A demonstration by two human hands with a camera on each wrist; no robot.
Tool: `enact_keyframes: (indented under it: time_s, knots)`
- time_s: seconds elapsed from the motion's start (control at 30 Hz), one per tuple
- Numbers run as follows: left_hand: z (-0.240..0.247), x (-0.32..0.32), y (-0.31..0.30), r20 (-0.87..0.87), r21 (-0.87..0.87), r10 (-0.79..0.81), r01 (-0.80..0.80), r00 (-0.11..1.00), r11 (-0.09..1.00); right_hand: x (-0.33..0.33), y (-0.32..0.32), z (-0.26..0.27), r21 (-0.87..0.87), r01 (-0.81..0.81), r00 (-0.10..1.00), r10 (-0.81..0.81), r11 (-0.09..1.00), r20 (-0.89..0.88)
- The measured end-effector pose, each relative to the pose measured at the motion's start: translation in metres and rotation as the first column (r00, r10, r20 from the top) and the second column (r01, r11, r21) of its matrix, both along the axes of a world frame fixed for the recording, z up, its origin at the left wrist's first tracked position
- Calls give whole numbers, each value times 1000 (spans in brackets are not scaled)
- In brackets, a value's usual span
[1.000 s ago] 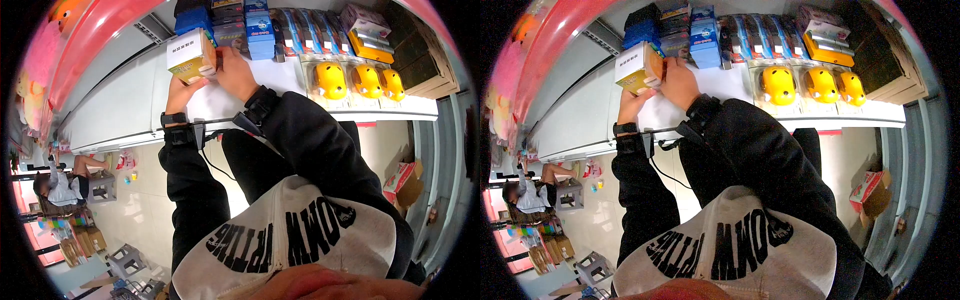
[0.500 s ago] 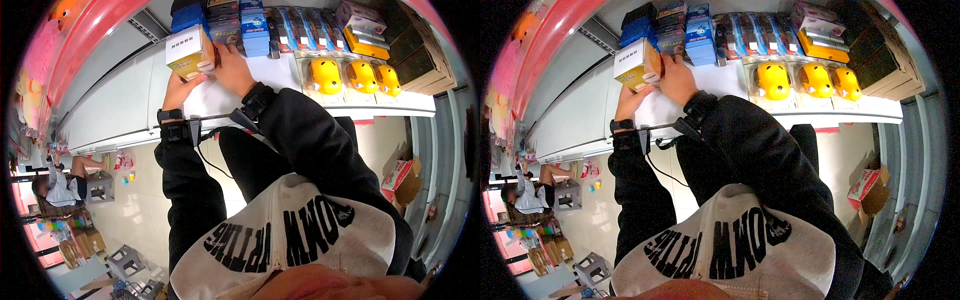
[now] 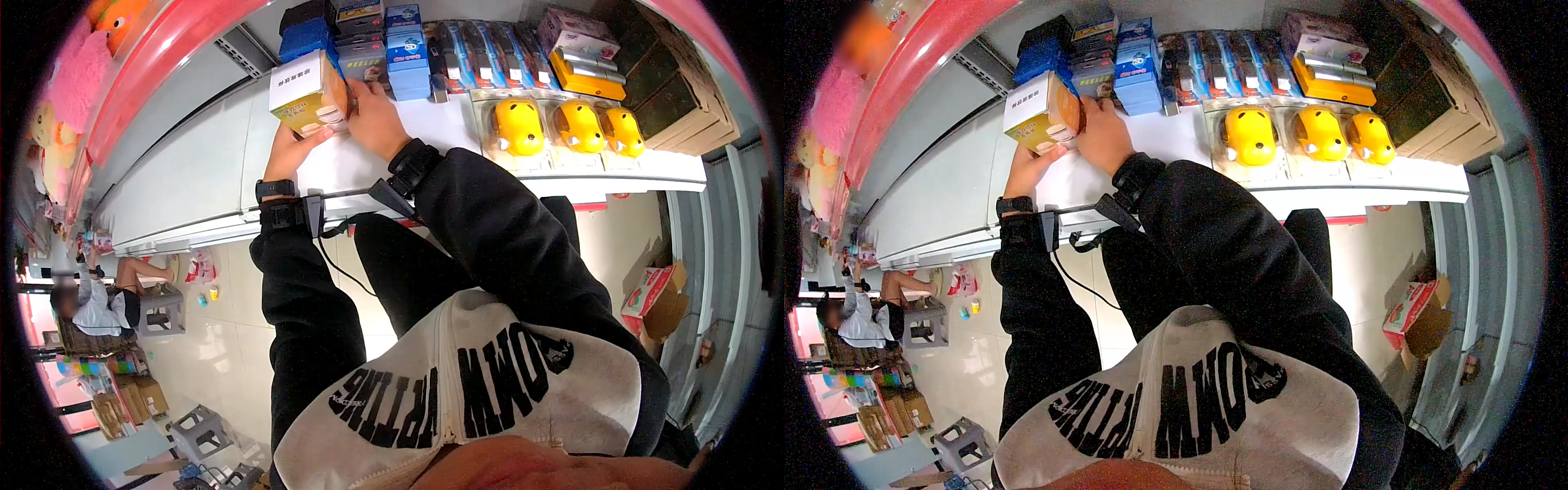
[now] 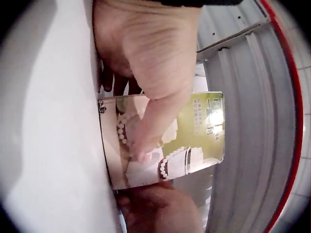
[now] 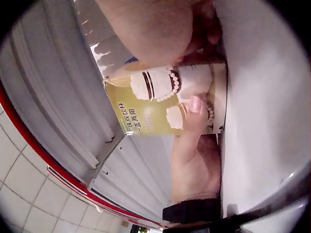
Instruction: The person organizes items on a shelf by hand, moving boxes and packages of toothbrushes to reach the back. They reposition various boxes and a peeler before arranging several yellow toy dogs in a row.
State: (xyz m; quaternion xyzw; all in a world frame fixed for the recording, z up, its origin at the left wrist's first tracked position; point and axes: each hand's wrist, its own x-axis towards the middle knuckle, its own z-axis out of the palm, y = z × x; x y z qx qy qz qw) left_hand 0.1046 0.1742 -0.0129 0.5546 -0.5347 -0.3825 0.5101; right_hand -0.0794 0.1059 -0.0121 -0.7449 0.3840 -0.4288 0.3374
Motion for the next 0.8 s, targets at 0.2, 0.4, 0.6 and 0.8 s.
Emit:
enact_keyframes:
  time_s: [0.2, 0.4, 0.6, 0.8]
  knots:
    - [0, 1, 0, -15, -11, 50, -50, 999, 999, 1, -5, -14, -96, -6, 1000, 6, 995, 3]
    - [5, -6, 6, -79, -33, 119, -122, 990, 992, -4, -6, -23, -173, 2, 997, 11, 985, 75]
    - [9, -19, 13, -119, -28, 163, -168, 979, 985, -7, -14, -29, -102, -3, 998, 9, 995, 59]
    - [1, -19, 22, -24, -137, 168, -170, 985, 976, -6, -13, -28, -123, 6, 996, 5, 992, 93]
